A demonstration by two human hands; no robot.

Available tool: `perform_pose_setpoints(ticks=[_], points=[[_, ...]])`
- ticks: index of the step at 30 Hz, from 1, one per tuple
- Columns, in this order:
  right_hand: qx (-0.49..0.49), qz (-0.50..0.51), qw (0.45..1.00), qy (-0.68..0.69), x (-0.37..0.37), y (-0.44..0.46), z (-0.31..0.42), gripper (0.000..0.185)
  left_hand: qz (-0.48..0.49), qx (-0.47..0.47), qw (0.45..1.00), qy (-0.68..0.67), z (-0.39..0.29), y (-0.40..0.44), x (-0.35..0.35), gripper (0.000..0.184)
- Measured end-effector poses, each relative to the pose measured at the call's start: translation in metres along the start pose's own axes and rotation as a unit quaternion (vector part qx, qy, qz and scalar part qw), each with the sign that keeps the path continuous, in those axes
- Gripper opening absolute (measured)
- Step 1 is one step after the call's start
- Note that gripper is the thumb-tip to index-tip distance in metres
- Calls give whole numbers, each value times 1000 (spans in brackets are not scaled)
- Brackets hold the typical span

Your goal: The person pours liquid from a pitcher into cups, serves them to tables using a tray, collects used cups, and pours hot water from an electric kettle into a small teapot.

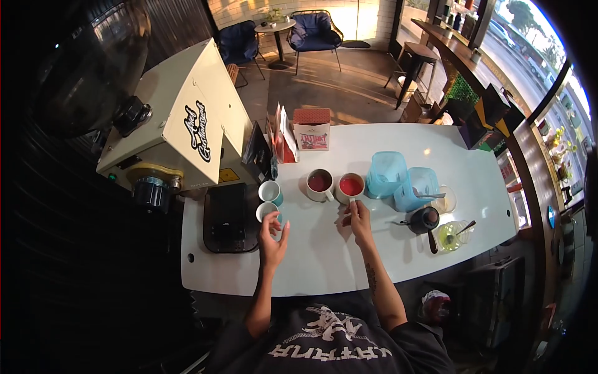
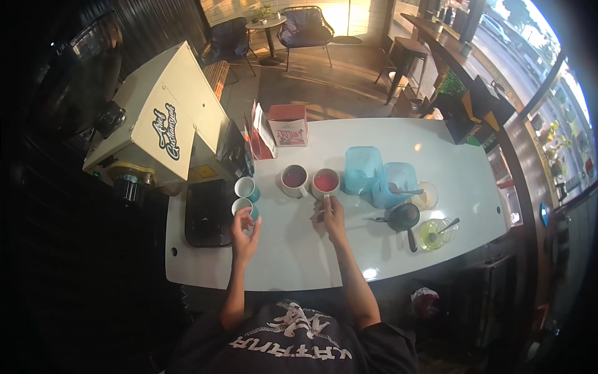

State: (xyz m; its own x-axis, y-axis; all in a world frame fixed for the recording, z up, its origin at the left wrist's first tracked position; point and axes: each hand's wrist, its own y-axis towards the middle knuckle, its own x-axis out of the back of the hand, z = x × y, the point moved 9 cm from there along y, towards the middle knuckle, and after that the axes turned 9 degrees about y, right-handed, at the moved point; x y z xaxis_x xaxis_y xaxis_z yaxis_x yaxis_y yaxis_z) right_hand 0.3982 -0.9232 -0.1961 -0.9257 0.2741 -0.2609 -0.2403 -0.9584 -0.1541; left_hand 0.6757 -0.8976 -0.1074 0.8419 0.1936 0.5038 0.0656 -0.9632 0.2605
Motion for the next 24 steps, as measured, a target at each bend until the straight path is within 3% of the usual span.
perform_pose_setpoints(ticks=[2, 4, 9, 16, 24], points=[[10, -14, 1000, -7, 2, -9, -2, 33, 28, -24, 999, 10, -8, -3, -11, 35], [19, -33, 999, -6, 4, -18, -3, 36, 141, -18, 990, -21, -8, -7, -38, 38], [22, -61, 998, 2, 15, -46, -9, 35, 288, 6, 955, -70, 1, -20, -85, 56], [28, -118, 993, 15, 44, -94, -13, 31, 308, 10, 934, -183, 6, 6, -134, 61], [40, -171, 984, 15, 57, -144, -14, 31, 271, 119, 933, -204, 9, 24, -170, 52]])
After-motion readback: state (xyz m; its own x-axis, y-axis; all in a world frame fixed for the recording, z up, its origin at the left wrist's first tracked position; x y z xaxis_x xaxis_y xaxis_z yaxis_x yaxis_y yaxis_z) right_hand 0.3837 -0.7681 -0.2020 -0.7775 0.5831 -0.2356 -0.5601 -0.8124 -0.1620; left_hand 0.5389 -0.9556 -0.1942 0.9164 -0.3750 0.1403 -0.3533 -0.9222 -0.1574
